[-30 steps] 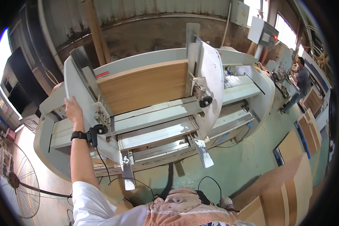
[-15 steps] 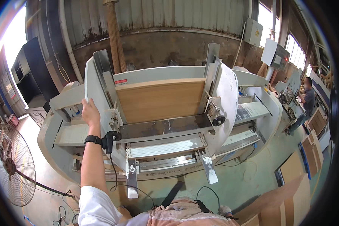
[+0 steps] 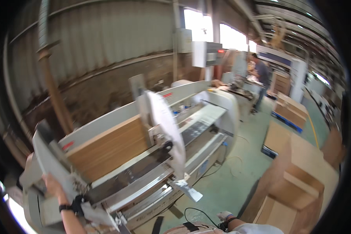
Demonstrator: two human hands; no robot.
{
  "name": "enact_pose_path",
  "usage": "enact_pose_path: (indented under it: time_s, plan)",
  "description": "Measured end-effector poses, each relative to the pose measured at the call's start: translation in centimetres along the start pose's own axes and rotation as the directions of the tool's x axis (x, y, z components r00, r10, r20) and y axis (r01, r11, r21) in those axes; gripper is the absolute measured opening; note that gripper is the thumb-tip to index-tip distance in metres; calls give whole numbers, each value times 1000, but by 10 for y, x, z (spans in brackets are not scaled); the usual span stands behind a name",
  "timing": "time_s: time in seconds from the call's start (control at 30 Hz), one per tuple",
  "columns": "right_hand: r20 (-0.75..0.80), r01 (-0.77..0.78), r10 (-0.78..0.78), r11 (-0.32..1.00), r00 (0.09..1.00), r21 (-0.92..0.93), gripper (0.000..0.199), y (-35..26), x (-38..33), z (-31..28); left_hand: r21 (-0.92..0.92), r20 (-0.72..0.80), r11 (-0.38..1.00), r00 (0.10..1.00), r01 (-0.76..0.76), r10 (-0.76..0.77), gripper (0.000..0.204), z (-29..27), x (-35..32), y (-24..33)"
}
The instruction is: Operating an industrial machine to process wood panels and then stacking them onto pallets.
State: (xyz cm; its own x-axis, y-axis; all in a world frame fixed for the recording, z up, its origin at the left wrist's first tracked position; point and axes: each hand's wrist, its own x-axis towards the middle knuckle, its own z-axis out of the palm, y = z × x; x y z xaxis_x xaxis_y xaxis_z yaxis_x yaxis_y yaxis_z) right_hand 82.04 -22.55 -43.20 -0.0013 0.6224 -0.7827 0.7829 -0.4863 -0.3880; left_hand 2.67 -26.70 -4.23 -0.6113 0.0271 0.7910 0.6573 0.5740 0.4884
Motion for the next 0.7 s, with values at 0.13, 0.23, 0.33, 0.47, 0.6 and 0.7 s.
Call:
enact_pose_path:
  time_s: [0.13,0.23,0.33,0.47,0.6,0.7]
  plan:
    - [-31,151,-166,948,986,-280,43,32,11,-3,106,156,979,970,173,-188,53,4,-2,30]
    - [-65,8,-16,994,998,-110,45,29,3,0,107,128,986,982,125,-138,53,5,-2,34]
    - [-84,-78,81,996,993,35,47,27,-16,-3,84,158,986,975,146,-158,52,1,-1,36]
    - [-93,-64,68,997,993,41,49,19,-38,-12,65,153,985,974,159,-167,52,8,6,25]
    - [-153,-21,28,999,988,45,49,23,-50,-16,69,142,989,980,134,-143,51,13,7,22]
    - [-138,-107,118,990,983,89,49,36,-43,-12,70,165,989,976,133,-143,50,11,3,32]
